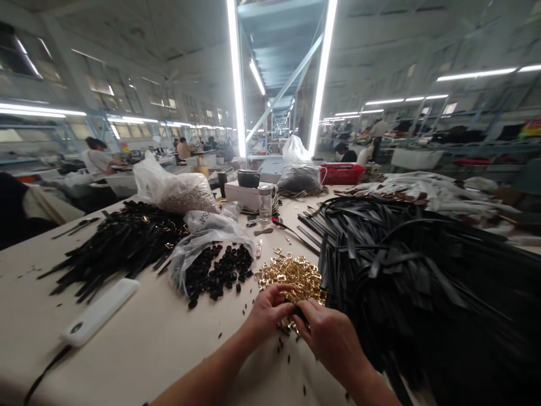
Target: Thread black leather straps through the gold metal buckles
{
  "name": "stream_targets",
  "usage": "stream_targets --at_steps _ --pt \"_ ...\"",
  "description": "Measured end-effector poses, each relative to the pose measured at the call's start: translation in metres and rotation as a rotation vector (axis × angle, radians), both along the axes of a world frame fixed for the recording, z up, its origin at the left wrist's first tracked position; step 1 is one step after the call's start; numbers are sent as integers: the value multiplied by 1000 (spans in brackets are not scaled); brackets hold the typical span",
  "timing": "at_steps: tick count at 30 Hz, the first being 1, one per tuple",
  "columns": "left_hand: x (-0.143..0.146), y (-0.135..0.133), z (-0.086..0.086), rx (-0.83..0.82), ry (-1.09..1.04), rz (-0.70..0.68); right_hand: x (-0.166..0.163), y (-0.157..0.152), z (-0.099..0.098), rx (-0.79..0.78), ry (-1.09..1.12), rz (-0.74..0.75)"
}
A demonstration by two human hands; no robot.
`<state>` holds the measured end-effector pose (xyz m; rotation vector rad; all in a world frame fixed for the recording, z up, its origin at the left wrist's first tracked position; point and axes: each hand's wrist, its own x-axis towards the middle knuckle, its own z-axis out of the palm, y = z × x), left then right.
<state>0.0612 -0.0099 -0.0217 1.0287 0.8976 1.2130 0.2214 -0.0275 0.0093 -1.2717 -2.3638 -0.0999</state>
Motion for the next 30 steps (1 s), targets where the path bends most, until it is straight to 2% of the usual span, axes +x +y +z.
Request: stream_targets --at_steps 3,6,10,13,17,21,23,30 --pt "-5 2 1 4 9 23 1 4 -2 -50 11 -21" --pt "-27 6 11 -1 90 74 5 9 -6 -90 59 -52" --pt "-71 17 31 8 412 125 13 18 -10 -164 173 -114" --pt "-89 23 42 24 560 100 20 25 -12 -261 252 -173" --pt "-82 17 40 70 732 -13 25 31 -14 -313 365 -196" --pt "-68 5 29 301 1200 -1 27 34 -16 -311 444 -195" --pt "-65 3 25 371 1356 10 28 35 -19 -307 461 -187" --pt "-55 5 20 370 1385 31 26 35 -22 -304 440 -210"
